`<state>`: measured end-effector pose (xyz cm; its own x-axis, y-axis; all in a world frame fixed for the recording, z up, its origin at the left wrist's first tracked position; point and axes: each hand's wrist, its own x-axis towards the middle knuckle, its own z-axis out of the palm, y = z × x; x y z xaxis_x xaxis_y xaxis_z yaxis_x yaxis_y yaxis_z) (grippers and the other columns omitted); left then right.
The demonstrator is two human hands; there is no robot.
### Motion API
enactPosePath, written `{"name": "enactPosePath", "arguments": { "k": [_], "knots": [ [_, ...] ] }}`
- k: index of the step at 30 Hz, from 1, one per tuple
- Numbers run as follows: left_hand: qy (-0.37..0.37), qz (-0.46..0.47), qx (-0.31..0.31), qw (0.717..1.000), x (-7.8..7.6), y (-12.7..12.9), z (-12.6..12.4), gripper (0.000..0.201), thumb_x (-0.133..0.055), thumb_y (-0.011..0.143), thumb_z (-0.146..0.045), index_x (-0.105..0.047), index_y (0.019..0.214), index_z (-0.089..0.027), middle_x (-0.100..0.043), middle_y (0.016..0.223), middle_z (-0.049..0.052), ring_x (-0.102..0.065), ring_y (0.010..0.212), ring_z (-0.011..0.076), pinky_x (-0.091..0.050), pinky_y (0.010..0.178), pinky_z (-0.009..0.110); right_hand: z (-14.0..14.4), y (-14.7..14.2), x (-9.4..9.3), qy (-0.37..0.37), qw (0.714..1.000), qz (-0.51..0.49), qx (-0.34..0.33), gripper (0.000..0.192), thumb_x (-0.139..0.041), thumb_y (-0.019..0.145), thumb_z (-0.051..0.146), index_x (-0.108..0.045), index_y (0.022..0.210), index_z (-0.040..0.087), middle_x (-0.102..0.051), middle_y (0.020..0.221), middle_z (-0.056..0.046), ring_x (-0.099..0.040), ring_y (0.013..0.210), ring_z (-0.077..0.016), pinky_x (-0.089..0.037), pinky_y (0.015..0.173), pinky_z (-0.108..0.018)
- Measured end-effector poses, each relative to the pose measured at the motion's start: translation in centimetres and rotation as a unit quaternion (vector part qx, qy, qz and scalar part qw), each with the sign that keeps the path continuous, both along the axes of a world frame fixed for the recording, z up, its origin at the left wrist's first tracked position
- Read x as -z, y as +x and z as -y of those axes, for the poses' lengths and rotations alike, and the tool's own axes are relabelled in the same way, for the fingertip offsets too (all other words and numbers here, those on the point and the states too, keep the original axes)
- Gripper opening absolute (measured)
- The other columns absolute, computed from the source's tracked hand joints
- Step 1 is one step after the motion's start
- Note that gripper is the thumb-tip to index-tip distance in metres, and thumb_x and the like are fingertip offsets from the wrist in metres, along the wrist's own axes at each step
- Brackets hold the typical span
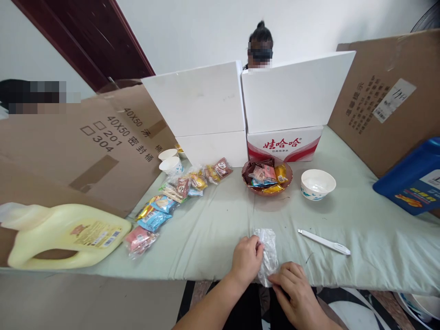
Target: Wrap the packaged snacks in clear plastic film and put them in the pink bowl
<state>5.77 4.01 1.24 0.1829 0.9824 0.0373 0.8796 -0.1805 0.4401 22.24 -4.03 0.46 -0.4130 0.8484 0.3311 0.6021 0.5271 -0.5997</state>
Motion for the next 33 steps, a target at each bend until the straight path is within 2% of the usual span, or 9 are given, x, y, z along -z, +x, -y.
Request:
{"name": "enactPosePath", "arguments": {
  "k": [5,11,13,16,19,21,25,28,33],
  "knots": [
    [0.021,-0.033,-0.001,0.999,0.3,0.4,0.4,0.006,-0.059,0.085,-0.02,-0.061,0.079,-0.019,-0.063,0.075,0.004,-0.06,0.075,0.0205,-0.044,0.069,0.029,-0.4,0.6,-0.9,0.025,0.999,0.035,0.031,0.009,-0.054,0.089,0.022,-0.063,0.092,0.023,-0.058,0.091,-0.005,-0.055,0.087,-0.0199,-0.047,0.076,-0.037],
    [-0.002,-0.006,0.01,1.0,-0.2,0.3,0.3,0.009,-0.052,0.087,-0.018,-0.061,0.088,-0.019,-0.064,0.08,0.006,-0.06,0.081,0.0222,-0.045,0.074,0.032,-4.7,-0.1,-0.6,0.08,0.991,0.086,0.057,0.025,-0.041,0.093,0.014,-0.06,0.108,0.02,-0.061,0.109,-0.009,-0.056,0.105,-0.0218,-0.048,0.089,-0.039],
    [-0.043,0.049,0.01,0.998,-0.8,-0.3,0.6,0.02,-0.05,0.088,-0.019,-0.058,0.107,-0.018,-0.065,0.083,0.006,-0.061,0.081,0.0219,-0.046,0.077,0.034,-5.9,-0.6,0.0,0.087,0.986,0.135,0.05,0.026,-0.043,0.092,0.013,-0.06,0.112,0.018,-0.063,0.11,-0.009,-0.056,0.105,-0.0237,-0.048,0.087,-0.04],
    [-0.145,0.186,0.029,0.971,-1.5,-1.7,1.7,0.048,-0.051,0.089,-0.023,-0.038,0.135,-0.018,-0.065,0.087,0.003,-0.059,0.068,0.016,-0.047,0.072,0.031,-6.4,-0.9,0.8,0.077,0.979,0.18,0.054,0.029,-0.047,0.091,0.014,-0.059,0.117,0.017,-0.063,0.117,-0.009,-0.055,0.109,-0.0257,-0.047,0.088,-0.041],
    [-0.228,0.283,0.056,0.93,-2.0,-3.4,3.4,0.067,-0.055,0.084,-0.02,-0.026,0.144,-0.021,-0.063,0.099,0.003,-0.052,0.058,0.0091,-0.046,0.063,0.025,-6.0,-1.0,1.1,0.072,0.978,0.187,0.063,0.032,-0.048,0.091,0.014,-0.058,0.121,0.017,-0.061,0.122,-0.009,-0.054,0.112,-0.0249,-0.044,0.091,-0.04],
    [-0.245,0.284,0.083,0.923,-2.3,-4.4,4.3,0.065,-0.055,0.081,-0.016,-0.034,0.142,-0.024,-0.063,0.099,0.002,-0.052,0.058,0.008,-0.045,0.061,0.022,-5.7,-0.9,1.0,0.068,0.977,0.192,0.066,0.034,-0.048,0.091,0.015,-0.057,0.123,0.018,-0.061,0.123,-0.009,-0.053,0.113,-0.0242,-0.043,0.092,-0.039],
    [-0.199,0.19,0.165,0.947,-2.9,-5.5,5.4,0.039,-0.055,0.078,-0.009,-0.064,0.111,-0.027,-0.066,0.098,-0.001,-0.059,0.072,0.0115,-0.047,0.069,0.022,-5.6,-1.0,0.4,0.048,0.972,0.223,0.062,0.046,-0.048,0.088,0.011,-0.053,0.131,0.025,-0.058,0.127,-0.008,-0.051,0.114,-0.0255,-0.041,0.091,-0.04],
    [-0.16,0.15,0.192,0.956,-3.2,-5.5,5.8,0.032,-0.056,0.079,-0.008,-0.067,0.102,-0.027,-0.067,0.103,0.0,-0.063,0.086,0.0145,-0.049,0.078,0.023,-5.7,-1.2,0.1,0.042,0.967,0.246,0.05,0.053,-0.047,0.085,0.008,-0.05,0.135,0.027,-0.054,0.135,-0.007,-0.048,0.116,-0.0272,-0.041,0.091,-0.041],
    [-0.048,0.051,0.145,0.987,-3.6,-4.3,5.4,0.027,-0.057,0.083,-0.016,-0.062,0.11,-0.022,-0.064,0.101,0.006,-0.063,0.089,0.0207,-0.051,0.08,0.032,-6.0,-1.7,0.1,0.035,0.961,0.272,0.03,0.056,-0.049,0.085,0.012,-0.047,0.138,0.028,-0.046,0.145,-0.005,-0.047,0.117,-0.0301,-0.041,0.089,-0.043]
  ]
}}
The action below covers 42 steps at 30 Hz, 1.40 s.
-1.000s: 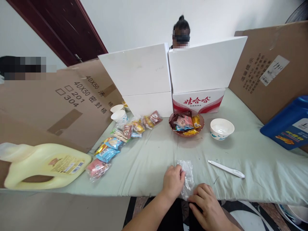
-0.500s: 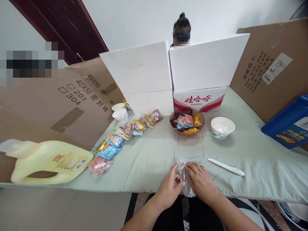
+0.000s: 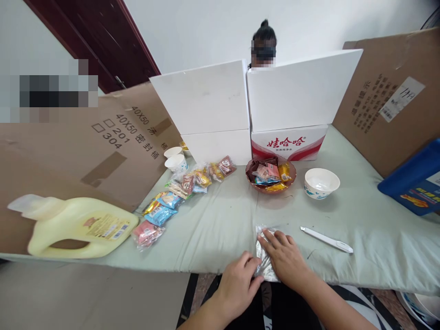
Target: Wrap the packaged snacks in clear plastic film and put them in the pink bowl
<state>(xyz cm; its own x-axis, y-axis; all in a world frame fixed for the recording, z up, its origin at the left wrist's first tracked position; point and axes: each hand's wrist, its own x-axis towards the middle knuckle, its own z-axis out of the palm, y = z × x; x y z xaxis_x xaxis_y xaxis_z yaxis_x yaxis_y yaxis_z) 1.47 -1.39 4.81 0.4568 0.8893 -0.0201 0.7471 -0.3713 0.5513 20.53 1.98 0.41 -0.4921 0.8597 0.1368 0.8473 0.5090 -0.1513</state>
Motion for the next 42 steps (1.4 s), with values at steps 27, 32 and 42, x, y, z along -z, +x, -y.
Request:
{"name": "enactPosePath", "arguments": {
  "k": [27,32,42],
  "knots": [
    [0.051,-0.075,-0.069,0.994,1.8,3.5,-6.9,0.008,-0.049,0.091,-0.02,-0.056,0.087,-0.02,-0.068,0.078,0.002,-0.065,0.07,0.0178,-0.045,0.063,0.026,-0.4,0.5,1.4,-0.053,0.958,-0.223,0.17,0.033,-0.037,0.094,0.024,-0.053,0.122,0.018,-0.069,0.106,-0.009,-0.069,0.082,-0.02,-0.052,0.065,-0.03],
    [0.054,-0.097,-0.102,0.989,2.8,3.9,-7.4,0.011,-0.05,0.093,-0.022,-0.055,0.084,-0.02,-0.068,0.076,0.002,-0.065,0.069,0.0184,-0.042,0.061,0.026,-1.4,-0.4,1.5,-0.035,0.971,-0.142,0.19,0.033,-0.035,0.096,0.022,-0.054,0.123,0.018,-0.068,0.108,-0.011,-0.069,0.075,-0.0189,-0.05,0.059,-0.028],
    [0.103,-0.124,-0.145,0.976,4.0,3.3,-7.1,0.015,-0.051,0.093,-0.022,-0.055,0.107,-0.018,-0.068,0.091,0.005,-0.065,0.075,0.02,-0.045,0.064,0.028,-1.9,-1.4,0.9,-0.048,0.977,-0.035,0.204,0.026,-0.038,0.098,0.024,-0.054,0.118,0.019,-0.063,0.096,-0.008,-0.064,0.061,-0.016,-0.04,0.05,-0.025]
  ]
}}
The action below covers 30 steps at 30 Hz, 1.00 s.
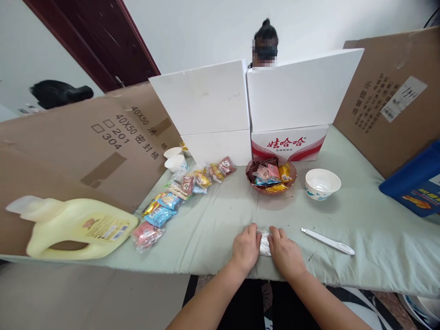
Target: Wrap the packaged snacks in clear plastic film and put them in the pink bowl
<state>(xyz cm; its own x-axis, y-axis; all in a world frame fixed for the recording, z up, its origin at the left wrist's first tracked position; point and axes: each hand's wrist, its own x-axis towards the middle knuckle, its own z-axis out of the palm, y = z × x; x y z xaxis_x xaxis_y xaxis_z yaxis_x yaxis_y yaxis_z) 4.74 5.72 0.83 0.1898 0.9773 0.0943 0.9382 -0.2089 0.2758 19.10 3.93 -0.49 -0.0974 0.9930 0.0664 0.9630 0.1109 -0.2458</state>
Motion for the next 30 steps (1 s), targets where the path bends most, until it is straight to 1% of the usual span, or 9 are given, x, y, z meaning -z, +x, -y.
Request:
{"name": "enactPosePath", "arguments": {
  "k": [5,10,13,16,19,21,25,27,30],
  "knots": [
    [0.04,-0.035,0.02,0.998,0.3,-0.4,0.2,0.013,-0.05,0.094,-0.023,-0.06,0.089,-0.018,-0.064,0.086,0.005,-0.062,0.075,0.0196,-0.046,0.068,0.029,0.8,-0.1,-0.3,0.103,0.994,-0.013,-0.035,0.027,-0.042,0.096,0.026,-0.056,0.116,0.016,-0.061,0.109,-0.014,-0.064,0.091,-0.0242,-0.049,0.076,-0.035],
    [0.044,0.016,0.017,0.999,0.9,-0.8,0.2,0.021,-0.045,0.093,-0.014,-0.064,0.085,-0.018,-0.062,0.083,0.004,-0.061,0.074,0.0181,-0.049,0.071,0.029,1.4,-0.3,0.6,0.157,0.963,-0.01,-0.217,0.057,-0.049,0.092,0.04,-0.041,0.14,0.012,-0.043,0.145,-0.016,-0.033,0.136,-0.0308,-0.031,0.108,-0.048],
    [0.066,0.1,0.026,0.992,1.1,-1.4,0.3,0.025,-0.042,0.09,-0.009,-0.064,0.096,-0.02,-0.063,0.09,0.004,-0.062,0.08,0.0166,-0.051,0.076,0.028,1.6,-0.6,1.4,0.105,0.962,0.014,-0.25,0.082,-0.056,0.084,0.055,-0.032,0.146,0.006,-0.034,0.15,-0.02,-0.027,0.139,-0.0344,-0.025,0.11,-0.052],
    [0.101,0.173,0.038,0.979,1.2,-2.2,0.4,0.029,-0.039,0.088,-0.007,-0.062,0.1,-0.019,-0.062,0.101,0.006,-0.063,0.09,0.0165,-0.052,0.082,0.029,2.8,-1.0,2.2,0.089,0.967,0.023,-0.236,0.085,-0.057,0.082,0.056,-0.031,0.146,0.007,-0.029,0.152,-0.019,-0.024,0.141,-0.034,-0.024,0.112,-0.05],
    [0.121,0.198,0.043,0.972,1.6,-2.6,0.3,0.024,-0.038,0.089,-0.011,-0.06,0.096,-0.019,-0.062,0.097,0.006,-0.063,0.09,0.0179,-0.053,0.081,0.031,4.9,-0.9,3.3,0.122,0.955,0.026,-0.27,0.074,-0.057,0.085,0.045,-0.034,0.145,0.009,-0.034,0.151,-0.017,-0.03,0.139,-0.0308,-0.028,0.111,-0.045],
    [0.123,0.19,0.058,0.972,1.8,-2.7,0.1,0.023,-0.038,0.089,-0.013,-0.06,0.093,-0.02,-0.062,0.095,0.006,-0.063,0.086,0.0183,-0.053,0.078,0.031,5.9,-0.2,3.5,0.146,0.931,0.008,-0.334,0.053,-0.052,0.09,0.029,-0.042,0.141,0.017,-0.05,0.14,-0.012,-0.046,0.128,-0.0238,-0.037,0.105,-0.038],
    [0.121,0.165,0.084,0.975,2.1,-2.5,0.0,0.022,-0.04,0.088,-0.015,-0.062,0.09,-0.021,-0.062,0.095,0.005,-0.064,0.08,0.0183,-0.053,0.071,0.031,3.2,4.3,-0.5,0.112,0.922,-0.106,-0.356,0.036,-0.041,0.092,0.017,-0.057,0.123,0.024,-0.07,0.105,-0.002,-0.062,0.085,-0.0127,-0.047,0.078,-0.024],
    [0.122,0.163,0.083,0.976,2.1,-2.5,-0.1,0.022,-0.041,0.088,-0.015,-0.062,0.09,-0.022,-0.062,0.095,0.005,-0.065,0.08,0.0184,-0.053,0.07,0.03,-0.7,8.0,-4.5,0.156,0.95,-0.121,-0.244,0.039,-0.034,0.089,0.008,-0.062,0.112,0.022,-0.069,0.102,-0.005,-0.059,0.094,-0.0154,-0.045,0.085,-0.029],
    [0.114,0.165,0.081,0.976,2.0,-2.5,-0.1,0.022,-0.041,0.088,-0.016,-0.062,0.09,-0.022,-0.062,0.095,0.005,-0.065,0.08,0.0182,-0.053,0.071,0.03,-7.7,13.7,-10.1,0.196,0.98,-0.006,-0.042,0.034,-0.039,0.09,0.014,-0.067,0.108,0.02,-0.063,0.115,-0.01,-0.05,0.112,-0.0248,-0.035,0.096,-0.041]
  ]
}}
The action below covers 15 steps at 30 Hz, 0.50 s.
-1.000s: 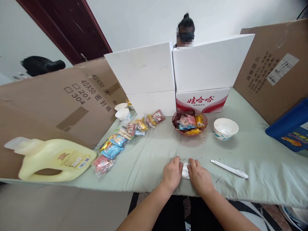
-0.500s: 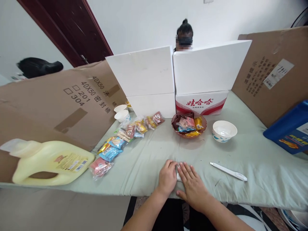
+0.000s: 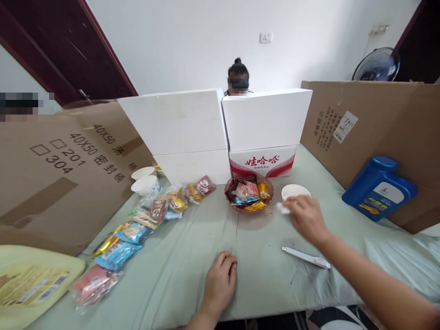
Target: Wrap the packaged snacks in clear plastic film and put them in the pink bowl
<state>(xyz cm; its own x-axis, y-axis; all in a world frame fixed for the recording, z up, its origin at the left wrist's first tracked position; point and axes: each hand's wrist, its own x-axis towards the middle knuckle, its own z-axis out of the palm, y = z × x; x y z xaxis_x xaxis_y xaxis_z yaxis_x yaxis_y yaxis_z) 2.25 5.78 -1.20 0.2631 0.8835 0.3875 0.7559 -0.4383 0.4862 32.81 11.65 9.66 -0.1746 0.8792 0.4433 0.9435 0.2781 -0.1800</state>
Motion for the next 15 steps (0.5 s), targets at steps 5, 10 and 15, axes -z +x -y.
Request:
{"name": "enactPosePath", "arguments": {
  "k": [5,10,15],
  "knots": [
    [-0.022,0.007,-0.004,1.0,-0.2,0.1,0.0,0.02,-0.043,0.088,-0.016,-0.062,0.087,-0.022,-0.061,0.092,0.005,-0.064,0.079,0.0181,-0.052,0.07,0.03,-7.9,4.4,-1.6,-0.246,0.954,0.108,0.132,0.027,-0.048,0.089,0.024,-0.069,0.106,0.018,-0.065,0.109,-0.013,-0.058,0.099,-0.0241,-0.04,0.084,-0.034],
    [-0.043,0.02,-0.002,0.999,-0.6,0.3,0.0,0.02,-0.044,0.085,-0.014,-0.062,0.086,-0.021,-0.061,0.092,0.005,-0.063,0.082,0.0186,-0.051,0.073,0.03,-10.1,4.4,0.7,-0.36,0.921,0.115,0.098,0.035,-0.049,0.093,0.045,-0.067,0.089,0.015,-0.069,0.087,-0.005,-0.063,0.076,-0.0155,-0.047,0.075,-0.032],
    [-0.059,0.037,-0.009,0.998,-0.9,0.5,0.2,0.021,-0.045,0.083,-0.011,-0.063,0.087,-0.021,-0.061,0.09,0.005,-0.062,0.081,0.0181,-0.05,0.074,0.03,-8.3,3.8,-0.4,-0.309,0.938,0.123,0.094,0.04,-0.039,0.094,0.038,-0.069,0.102,0.014,-0.068,0.106,-0.015,-0.064,0.095,-0.0271,-0.046,0.078,-0.037]
  ]
}}
